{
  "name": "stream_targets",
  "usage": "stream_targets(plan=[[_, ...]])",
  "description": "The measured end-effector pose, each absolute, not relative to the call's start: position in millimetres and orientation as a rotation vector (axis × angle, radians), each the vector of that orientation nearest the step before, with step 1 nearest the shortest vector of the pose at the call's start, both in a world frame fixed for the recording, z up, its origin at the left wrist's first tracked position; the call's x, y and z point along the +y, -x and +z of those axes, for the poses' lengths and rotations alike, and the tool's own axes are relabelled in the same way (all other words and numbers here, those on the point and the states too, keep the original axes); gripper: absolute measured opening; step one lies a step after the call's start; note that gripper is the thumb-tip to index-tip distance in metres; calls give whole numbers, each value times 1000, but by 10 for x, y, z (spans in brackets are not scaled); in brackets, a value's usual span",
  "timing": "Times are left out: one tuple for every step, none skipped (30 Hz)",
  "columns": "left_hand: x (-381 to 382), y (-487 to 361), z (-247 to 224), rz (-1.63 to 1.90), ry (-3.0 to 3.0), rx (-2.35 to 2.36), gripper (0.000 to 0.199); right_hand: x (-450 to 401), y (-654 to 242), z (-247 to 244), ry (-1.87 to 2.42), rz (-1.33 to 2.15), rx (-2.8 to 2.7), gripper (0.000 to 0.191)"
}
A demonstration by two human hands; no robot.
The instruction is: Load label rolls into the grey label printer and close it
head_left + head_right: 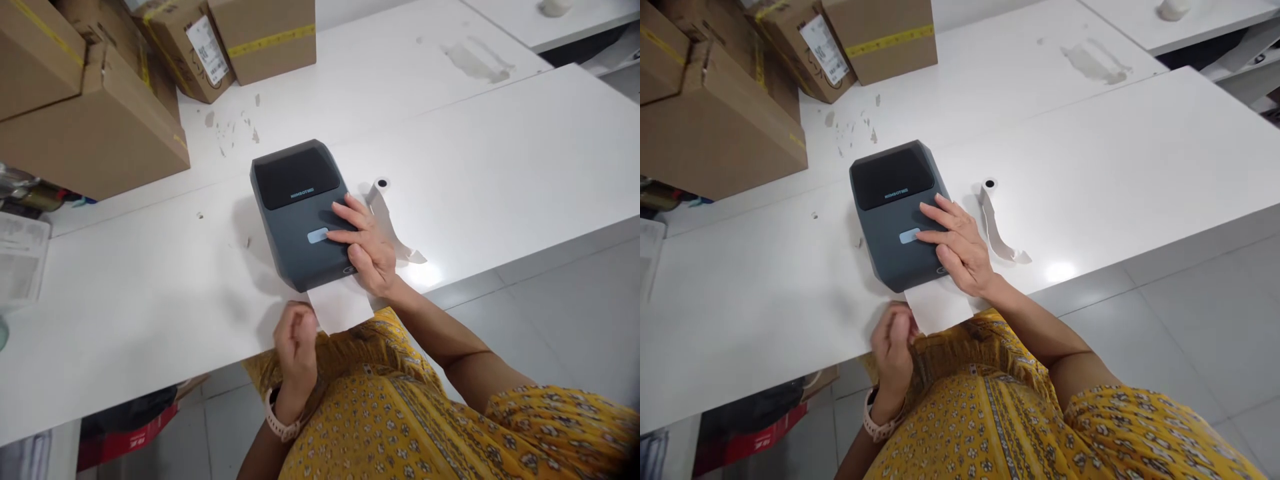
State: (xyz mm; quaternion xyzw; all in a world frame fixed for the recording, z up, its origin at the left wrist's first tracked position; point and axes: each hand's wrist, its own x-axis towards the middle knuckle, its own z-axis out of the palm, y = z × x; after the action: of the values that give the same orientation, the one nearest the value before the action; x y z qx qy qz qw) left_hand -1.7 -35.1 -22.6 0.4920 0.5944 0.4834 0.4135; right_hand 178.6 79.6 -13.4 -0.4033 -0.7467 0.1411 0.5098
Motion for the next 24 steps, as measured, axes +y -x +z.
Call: stream_targets(plan=[[-358,1,-206,1061,-1136,1423,37,798,-1782,-136,989,336,-1802,47],[-343,-20,-177,971,-1035,1365,38,800,-1779,-139,991,333,-1805,47],[-314,-45,-139,939,-946,1323,40,803,-1779,-141,982,331,-1807,46],[-279,-71,-98,950,-874,1293,41,807,-1780,-143,962,328,-1807,45],[-246,-99,-57,974,-821,1267,42,812,-1783,-146,939,324,-1807,43],[-218,-124,-22,995,-784,1244,43,817,-1787,-148,918,318,-1804,42],[-200,-146,-2,1005,-755,1227,43,822,-1791,-150,896,313,-1800,41],[-192,-164,2,1008,-735,1223,44,827,-1794,-153,878,308,-1794,41],[-191,-176,-12,1014,-726,1230,44,830,-1795,-156,868,306,-1791,40],[-197,-182,-42,1023,-730,1244,44,832,-1795,-159,867,305,-1791,41],[-208,-181,-81,1032,-748,1262,44,831,-1793,-163,877,308,-1793,41],[-221,-173,-121,1040,-778,1283,44,829,-1790,-167,896,314,-1797,43],[-235,-157,-152,1042,-821,1302,45,825,-1786,-170,921,322,-1804,45],[-249,-133,-167,1031,-877,1315,45,820,-1783,-171,943,328,-1810,47],[-261,-102,-161,1013,-949,1326,45,815,-1783,-169,959,330,-1815,48],[-267,-62,-133,1000,-1035,1344,46,810,-1788,-161,967,326,-1816,48],[-263,-16,-86,1010,-1136,1363,47,805,-1797,-147,963,314,-1823,47],[-246,37,-23,1063,-1247,1376,47,802,-1813,-124,953,294,-1839,45],[-209,94,50,1163,-1360,1386,45,800,-1836,-91,945,270,-1869,43],[-150,155,127,1297,-1464,1393,42,799,-1863,-49,944,241,-1915,41],[-65,217,204,1467,-1551,1385,37,801,-1893,3,950,208,-1977,39],[43,278,277,1616,-1614,1397,36,803,-1923,63,958,166,-2044,38],[170,336,341,1696,-1670,1442,36,806,-1950,131,967,113,-2108,37],[310,389,394,1720,-1730,1485,35,809,-1971,204,967,45,-2163,37]])
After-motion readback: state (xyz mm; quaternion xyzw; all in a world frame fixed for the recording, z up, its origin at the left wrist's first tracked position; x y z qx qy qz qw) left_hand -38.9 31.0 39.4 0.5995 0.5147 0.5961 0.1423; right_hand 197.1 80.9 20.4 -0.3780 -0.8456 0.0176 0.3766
